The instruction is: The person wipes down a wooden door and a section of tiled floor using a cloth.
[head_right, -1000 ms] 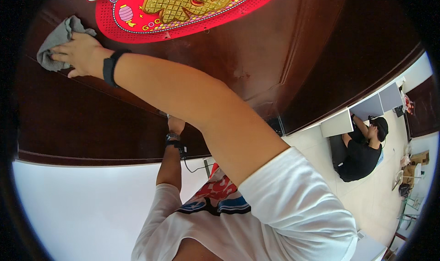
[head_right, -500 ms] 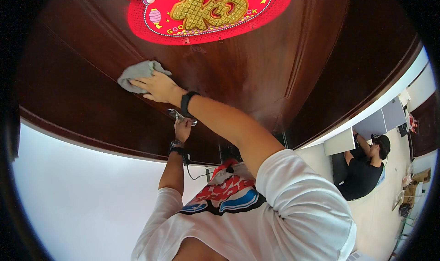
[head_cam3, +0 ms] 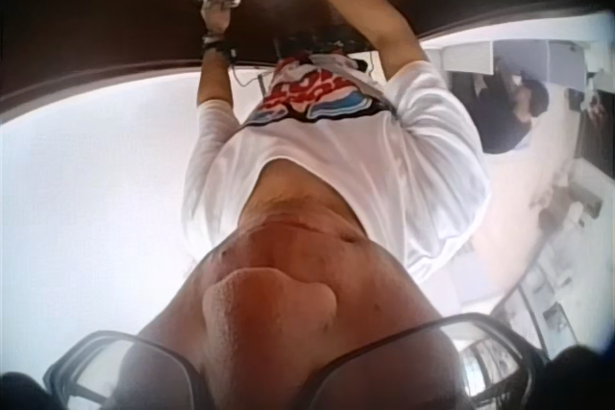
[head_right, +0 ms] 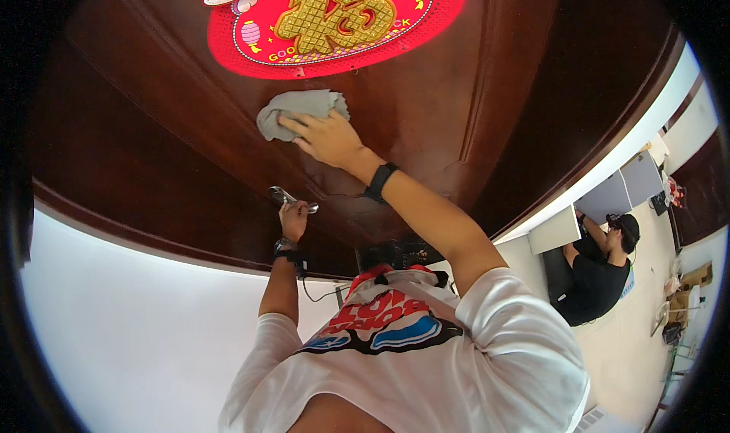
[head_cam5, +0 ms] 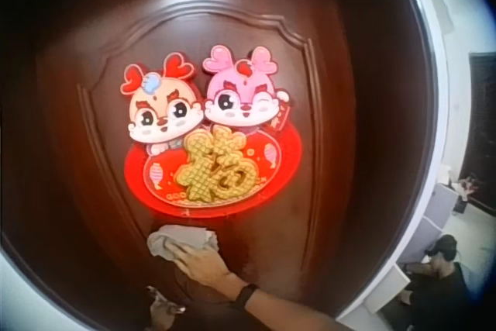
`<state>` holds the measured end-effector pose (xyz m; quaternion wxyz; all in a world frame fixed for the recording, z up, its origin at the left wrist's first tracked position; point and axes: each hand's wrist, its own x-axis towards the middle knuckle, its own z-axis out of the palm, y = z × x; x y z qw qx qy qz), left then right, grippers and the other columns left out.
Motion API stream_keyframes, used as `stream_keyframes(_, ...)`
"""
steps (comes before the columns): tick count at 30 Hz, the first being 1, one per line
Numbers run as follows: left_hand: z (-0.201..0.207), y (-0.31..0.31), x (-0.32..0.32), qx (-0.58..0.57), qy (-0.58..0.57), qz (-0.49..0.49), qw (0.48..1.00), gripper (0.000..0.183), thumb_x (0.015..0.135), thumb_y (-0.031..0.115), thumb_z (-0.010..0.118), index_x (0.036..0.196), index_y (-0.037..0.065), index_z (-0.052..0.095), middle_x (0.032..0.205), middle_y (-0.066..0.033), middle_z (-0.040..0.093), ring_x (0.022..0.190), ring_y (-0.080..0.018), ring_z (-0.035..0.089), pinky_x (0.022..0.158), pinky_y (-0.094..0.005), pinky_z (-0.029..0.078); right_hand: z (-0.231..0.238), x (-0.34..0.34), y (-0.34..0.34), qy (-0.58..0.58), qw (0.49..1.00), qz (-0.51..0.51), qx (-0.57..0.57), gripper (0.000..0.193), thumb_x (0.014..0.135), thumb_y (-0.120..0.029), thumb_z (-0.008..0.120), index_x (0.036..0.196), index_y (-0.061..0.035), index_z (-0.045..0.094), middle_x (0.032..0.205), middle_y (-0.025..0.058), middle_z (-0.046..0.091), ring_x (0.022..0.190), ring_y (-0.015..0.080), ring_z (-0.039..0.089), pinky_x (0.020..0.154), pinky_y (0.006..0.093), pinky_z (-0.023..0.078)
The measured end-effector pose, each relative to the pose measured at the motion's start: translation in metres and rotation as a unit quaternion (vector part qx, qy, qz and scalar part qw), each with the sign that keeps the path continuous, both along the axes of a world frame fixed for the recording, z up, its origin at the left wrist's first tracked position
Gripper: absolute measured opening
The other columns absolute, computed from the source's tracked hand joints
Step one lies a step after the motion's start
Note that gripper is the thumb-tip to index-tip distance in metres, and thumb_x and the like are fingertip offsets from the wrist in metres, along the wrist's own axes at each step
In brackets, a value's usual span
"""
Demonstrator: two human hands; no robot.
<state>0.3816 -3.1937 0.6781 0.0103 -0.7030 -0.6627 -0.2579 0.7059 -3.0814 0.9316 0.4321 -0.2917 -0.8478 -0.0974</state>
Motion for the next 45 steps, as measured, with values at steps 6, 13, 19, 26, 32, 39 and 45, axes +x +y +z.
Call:
stream_keyframes(6,0.001,0.002,0.003,0.010,0.048,0.004,0.999,0.020,0.111,0.021,0.066,0.111,0.009,0.081,0.110,-0.0115,0.084,0.117,-0.0369,0.074,0.123,-0.0523,0.043,-0.008,0.053,0.016,-0.026,0.997,-0.060,0.041,0.060,0.115,-0.041,0.069,0.173,-0.0307,0.056,0.159,0.0012,0.069,0.128,0.0195,0.071,0.096,0.0455,0.053)
stream_keyframes(13,-0.010,0.003,-0.001,0.069,0.067,0.007,0.995,0.020,0.110,0.021,0.065,0.106,0.006,0.077,0.109,-0.0135,0.082,0.115,-0.0377,0.074,0.122,-0.0533,0.045,-0.033,0.112,0.020,-0.007,0.988,-0.120,-0.093,0.044,0.109,-0.042,0.076,0.145,-0.0174,0.071,0.170,0.0155,0.061,0.140,0.0344,0.069,0.109,0.0536,0.058)
stream_keyframes(19,-0.018,0.011,-0.010,0.084,0.070,0.015,0.994,0.022,0.109,0.022,0.063,0.100,0.006,0.075,0.101,-0.0130,0.078,0.110,-0.0381,0.072,0.121,-0.0557,0.046,-0.071,0.221,0.051,0.051,0.963,-0.265,-0.023,0.062,0.112,-0.040,0.076,0.154,0.0042,0.065,0.180,0.0400,0.039,0.165,0.0573,0.042,0.128,0.0631,0.046)
stream_keyframes(26,-0.020,0.027,0.005,0.103,0.082,0.021,0.991,0.023,0.109,0.021,0.063,0.096,0.004,0.072,0.100,-0.0148,0.076,0.108,-0.0384,0.071,0.121,-0.0543,0.046,-0.021,0.357,0.113,0.147,0.926,-0.347,0.028,0.065,0.121,-0.034,0.064,0.149,0.0236,0.055,0.174,0.0519,0.033,0.163,0.0674,0.033,0.140,0.0649,0.024)
stream_keyframes(32,-0.023,0.030,0.003,0.146,0.084,0.056,0.984,0.025,0.108,0.021,0.064,0.094,0.003,0.075,0.096,-0.0157,0.076,0.106,-0.0382,0.071,0.121,-0.0549,0.048,0.018,0.381,0.130,0.187,0.936,-0.296,0.032,0.061,0.126,-0.031,0.051,0.153,0.0243,0.048,0.179,0.0533,0.020,0.167,0.0681,0.023,0.142,0.0623,0.018)
stream_keyframes(39,-0.029,0.026,0.016,0.132,0.076,0.089,0.984,0.025,0.107,0.019,0.065,0.093,0.003,0.079,0.095,-0.0156,0.078,0.107,-0.0369,0.072,0.123,-0.0539,0.048,-0.059,0.299,0.103,0.176,0.943,-0.283,-0.011,0.063,0.122,-0.027,0.061,0.150,0.0284,0.049,0.176,0.0545,0.024,0.165,0.0715,0.026,0.142,0.0662,0.019)
stream_keyframes(45,-0.029,0.027,0.019,0.119,0.079,0.097,0.985,0.028,0.105,0.024,0.066,0.095,0.005,0.085,0.104,-0.0140,0.084,0.113,-0.0375,0.073,0.126,-0.0558,0.045,-0.156,0.177,0.015,0.030,0.974,-0.197,-0.110,0.046,0.110,-0.024,0.077,0.142,0.0083,0.068,0.171,0.0492,0.036,0.160,0.0705,0.034,0.132,0.0734,0.033)
